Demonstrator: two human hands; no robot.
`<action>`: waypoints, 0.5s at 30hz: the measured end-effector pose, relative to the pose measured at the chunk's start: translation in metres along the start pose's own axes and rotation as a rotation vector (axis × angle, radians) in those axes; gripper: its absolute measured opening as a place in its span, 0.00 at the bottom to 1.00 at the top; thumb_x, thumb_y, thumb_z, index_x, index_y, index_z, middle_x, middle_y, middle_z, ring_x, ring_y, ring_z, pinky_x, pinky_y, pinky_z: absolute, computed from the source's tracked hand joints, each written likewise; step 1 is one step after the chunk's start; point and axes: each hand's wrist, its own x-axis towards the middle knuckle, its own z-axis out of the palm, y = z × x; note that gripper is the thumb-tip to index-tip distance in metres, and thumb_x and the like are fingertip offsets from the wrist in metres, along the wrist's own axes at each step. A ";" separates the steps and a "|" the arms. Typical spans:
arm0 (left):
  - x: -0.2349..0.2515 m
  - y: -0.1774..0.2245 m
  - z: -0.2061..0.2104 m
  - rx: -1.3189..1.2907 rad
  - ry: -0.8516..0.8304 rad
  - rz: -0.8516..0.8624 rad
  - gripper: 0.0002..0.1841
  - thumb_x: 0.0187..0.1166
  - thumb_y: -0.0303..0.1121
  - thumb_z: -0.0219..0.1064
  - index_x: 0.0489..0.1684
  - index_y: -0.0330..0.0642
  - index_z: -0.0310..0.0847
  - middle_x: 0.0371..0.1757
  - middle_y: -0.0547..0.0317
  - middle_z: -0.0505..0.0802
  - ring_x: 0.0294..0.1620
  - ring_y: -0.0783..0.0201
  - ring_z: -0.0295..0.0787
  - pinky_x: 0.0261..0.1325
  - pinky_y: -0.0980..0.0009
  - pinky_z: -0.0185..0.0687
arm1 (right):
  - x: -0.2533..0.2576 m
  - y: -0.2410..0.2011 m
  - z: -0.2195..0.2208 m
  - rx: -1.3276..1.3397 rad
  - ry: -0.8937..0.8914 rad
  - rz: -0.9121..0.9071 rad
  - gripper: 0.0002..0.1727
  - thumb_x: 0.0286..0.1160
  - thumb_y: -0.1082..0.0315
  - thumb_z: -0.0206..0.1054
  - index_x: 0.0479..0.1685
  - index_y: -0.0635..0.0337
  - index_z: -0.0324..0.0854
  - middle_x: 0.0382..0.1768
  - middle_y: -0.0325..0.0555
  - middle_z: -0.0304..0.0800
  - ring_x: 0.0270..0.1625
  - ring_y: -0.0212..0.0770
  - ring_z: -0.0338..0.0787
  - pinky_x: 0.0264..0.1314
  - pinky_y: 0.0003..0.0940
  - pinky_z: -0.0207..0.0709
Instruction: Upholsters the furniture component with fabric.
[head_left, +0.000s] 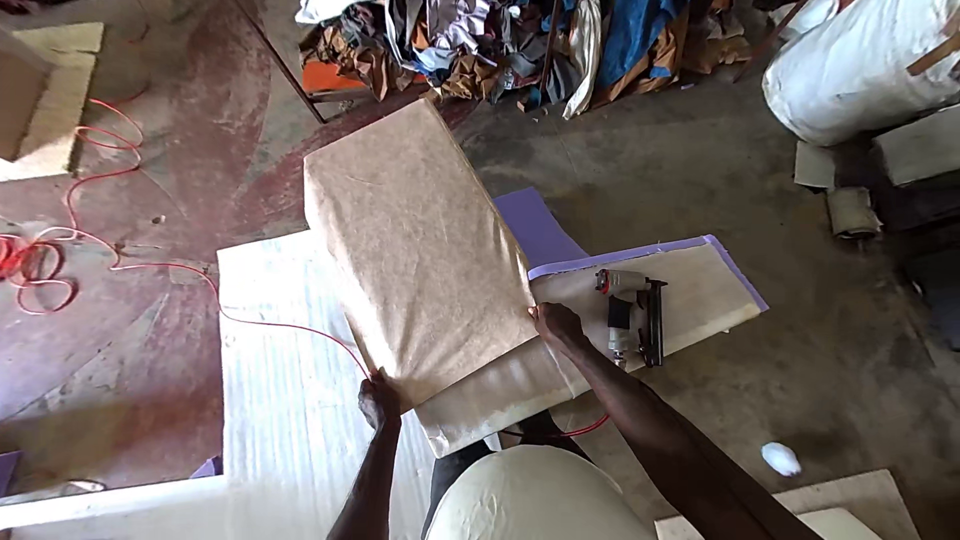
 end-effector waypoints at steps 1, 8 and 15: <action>0.002 0.000 0.003 0.016 -0.012 0.001 0.32 0.95 0.52 0.43 0.56 0.29 0.84 0.55 0.31 0.90 0.63 0.36 0.87 0.67 0.37 0.78 | 0.018 0.001 0.004 0.016 -0.172 0.066 0.30 0.92 0.45 0.45 0.45 0.59 0.86 0.44 0.57 0.93 0.52 0.59 0.93 0.46 0.61 0.83; 0.007 0.011 0.003 -0.025 0.033 -0.052 0.31 0.92 0.54 0.51 0.71 0.30 0.75 0.63 0.30 0.88 0.66 0.34 0.86 0.67 0.35 0.77 | 0.030 -0.003 -0.003 0.069 -0.313 0.145 0.27 0.91 0.46 0.49 0.45 0.59 0.86 0.48 0.57 0.93 0.55 0.59 0.92 0.48 0.62 0.82; 0.016 0.215 -0.027 0.015 0.306 0.746 0.48 0.88 0.58 0.49 0.93 0.25 0.35 0.95 0.29 0.41 0.97 0.36 0.31 0.96 0.43 0.29 | 0.022 -0.003 -0.004 0.062 -0.253 0.076 0.22 0.89 0.52 0.52 0.44 0.59 0.87 0.45 0.56 0.93 0.52 0.58 0.93 0.45 0.60 0.83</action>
